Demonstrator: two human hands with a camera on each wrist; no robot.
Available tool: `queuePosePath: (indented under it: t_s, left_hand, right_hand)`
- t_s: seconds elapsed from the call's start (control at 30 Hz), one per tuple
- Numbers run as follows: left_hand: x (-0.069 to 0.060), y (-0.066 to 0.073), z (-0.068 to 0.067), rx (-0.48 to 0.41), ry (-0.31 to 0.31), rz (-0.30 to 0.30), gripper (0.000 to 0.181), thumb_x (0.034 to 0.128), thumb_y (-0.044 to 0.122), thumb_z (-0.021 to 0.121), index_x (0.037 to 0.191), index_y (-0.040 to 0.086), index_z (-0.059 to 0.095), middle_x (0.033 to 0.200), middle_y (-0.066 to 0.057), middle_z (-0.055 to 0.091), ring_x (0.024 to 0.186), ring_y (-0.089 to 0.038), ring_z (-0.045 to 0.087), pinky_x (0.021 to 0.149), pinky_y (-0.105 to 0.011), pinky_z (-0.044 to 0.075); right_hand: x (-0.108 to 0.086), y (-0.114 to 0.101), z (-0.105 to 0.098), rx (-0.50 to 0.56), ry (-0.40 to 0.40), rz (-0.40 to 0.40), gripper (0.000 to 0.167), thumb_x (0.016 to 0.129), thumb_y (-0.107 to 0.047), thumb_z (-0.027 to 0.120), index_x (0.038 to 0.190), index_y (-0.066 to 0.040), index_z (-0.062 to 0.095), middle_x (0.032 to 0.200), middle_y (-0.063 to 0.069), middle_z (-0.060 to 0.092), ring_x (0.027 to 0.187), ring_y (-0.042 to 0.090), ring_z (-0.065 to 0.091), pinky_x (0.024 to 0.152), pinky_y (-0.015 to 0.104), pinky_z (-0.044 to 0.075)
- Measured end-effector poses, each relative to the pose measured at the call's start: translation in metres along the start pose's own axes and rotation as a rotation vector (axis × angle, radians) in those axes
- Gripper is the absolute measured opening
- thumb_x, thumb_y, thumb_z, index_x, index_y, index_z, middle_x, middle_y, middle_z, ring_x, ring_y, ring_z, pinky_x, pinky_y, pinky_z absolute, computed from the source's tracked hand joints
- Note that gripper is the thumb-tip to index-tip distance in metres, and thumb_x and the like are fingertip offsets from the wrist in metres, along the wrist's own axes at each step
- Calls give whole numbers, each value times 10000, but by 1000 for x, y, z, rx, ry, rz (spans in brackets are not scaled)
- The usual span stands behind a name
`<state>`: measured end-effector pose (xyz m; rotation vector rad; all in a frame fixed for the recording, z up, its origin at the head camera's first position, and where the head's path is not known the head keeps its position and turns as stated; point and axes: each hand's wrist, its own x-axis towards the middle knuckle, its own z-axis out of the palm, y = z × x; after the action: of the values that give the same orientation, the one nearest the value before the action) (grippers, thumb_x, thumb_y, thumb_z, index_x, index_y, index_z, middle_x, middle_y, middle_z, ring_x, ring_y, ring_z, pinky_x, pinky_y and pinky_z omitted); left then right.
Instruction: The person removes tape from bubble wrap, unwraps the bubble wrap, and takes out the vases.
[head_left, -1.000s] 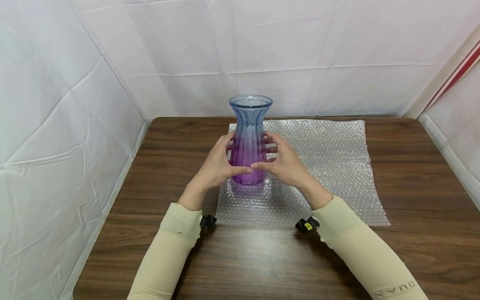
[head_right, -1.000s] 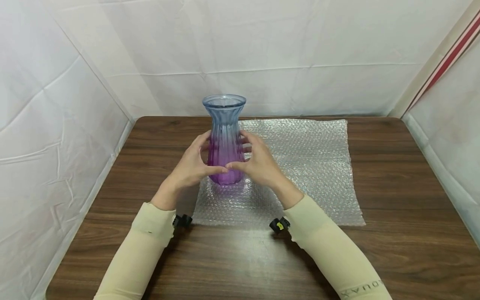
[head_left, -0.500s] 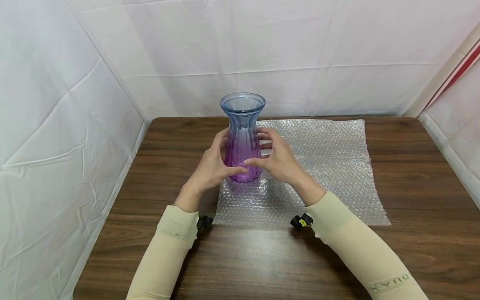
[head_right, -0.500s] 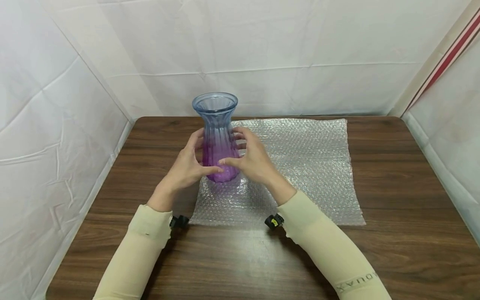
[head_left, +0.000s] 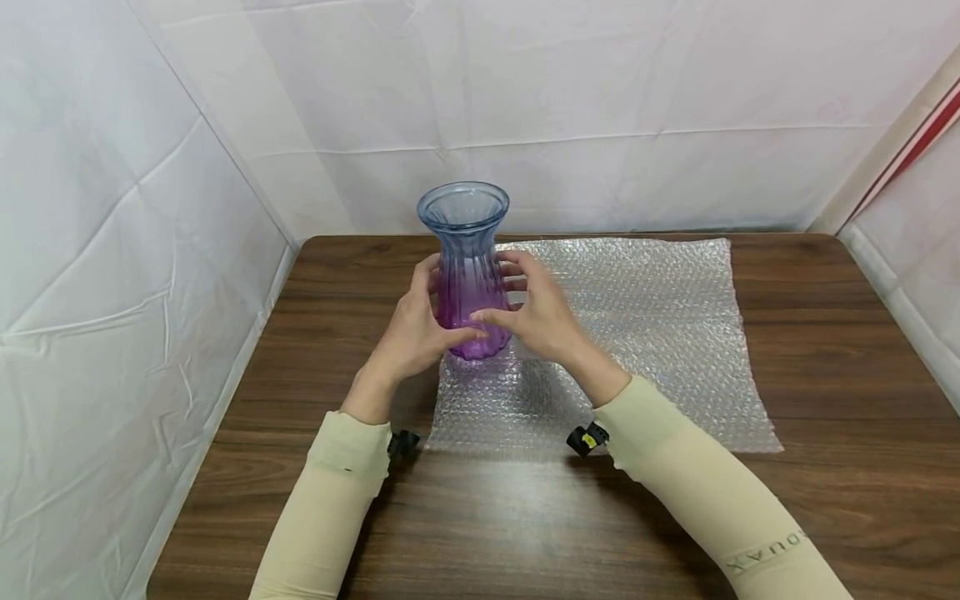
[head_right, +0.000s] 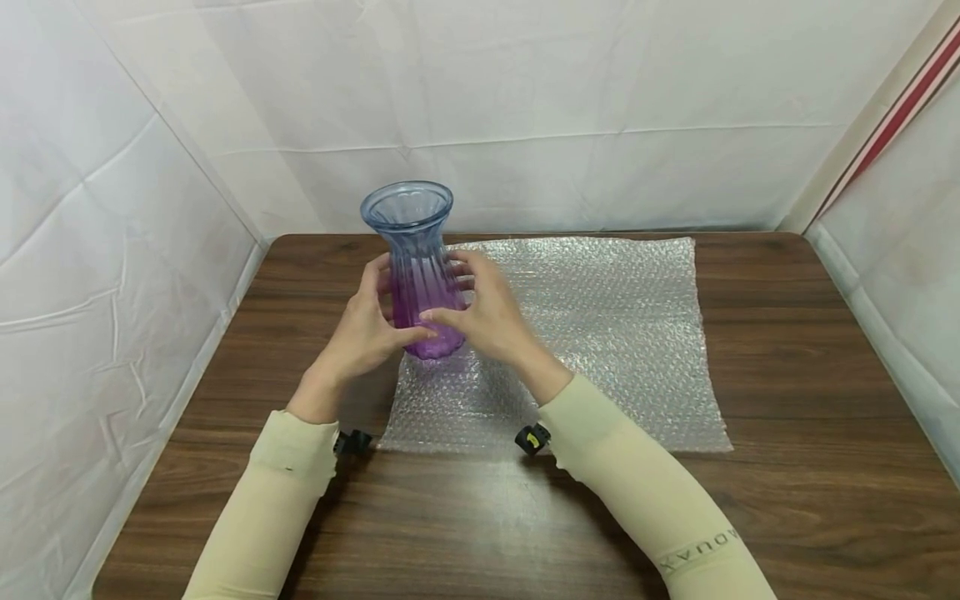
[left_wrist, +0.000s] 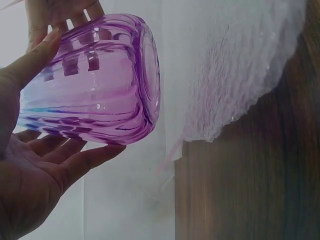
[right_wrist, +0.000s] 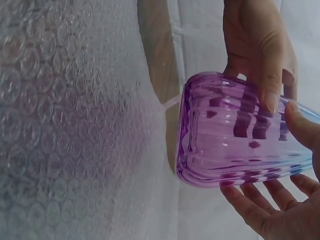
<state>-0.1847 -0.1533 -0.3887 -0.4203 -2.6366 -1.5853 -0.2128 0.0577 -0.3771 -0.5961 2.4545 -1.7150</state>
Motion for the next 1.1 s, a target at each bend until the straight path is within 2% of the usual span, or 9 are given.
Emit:
queuePosePath:
  t_s: [0.3,0.47,0.67,0.93,1.1]
  left_hand:
    - [0,-2,-2,82,38,11,1111,783,215,924,1604,123,182,1455,-212,521,1313,-340,563,1102,-522,482]
    - [1,-3,-2,99,65,17,1090,783,228,918,1595,115,199,1429,-210,535,1261,-342,585,1081,-518,493]
    - [1,-5,-3,125,97,18,1076,783,236,916,1588,121,211,1377,-207,569,1218,-343,609,1057,-518,503]
    - [1,-6,-7,179,130,28,1072,794,240,904,1595,133,200,1429,-228,546,1247,-371,603,1064,-543,499]
    - [1,-8,-9,206,147,43,1073,802,232,903,1603,149,194,1480,-225,508,1287,-381,585,1089,-547,484]
  right_hand:
    - [3,-2,12,-13,28,1,874,811,-186,905,1513,-83,395,1432,185,532,1275,369,603,993,450,569]
    - [5,-1,17,-28,53,-26,840,815,-193,900,1487,-65,412,1407,181,532,1259,354,600,994,470,563]
    - [9,-3,24,-42,75,-40,858,793,-179,913,1478,-42,414,1396,180,531,1264,323,583,1008,436,556]
    - [13,-6,33,-72,87,-47,853,789,-196,919,1459,-40,414,1404,175,498,1272,311,557,1000,423,559]
    - [16,-8,36,-99,96,-50,839,789,-216,921,1451,-56,432,1388,170,530,1260,306,572,983,428,568]
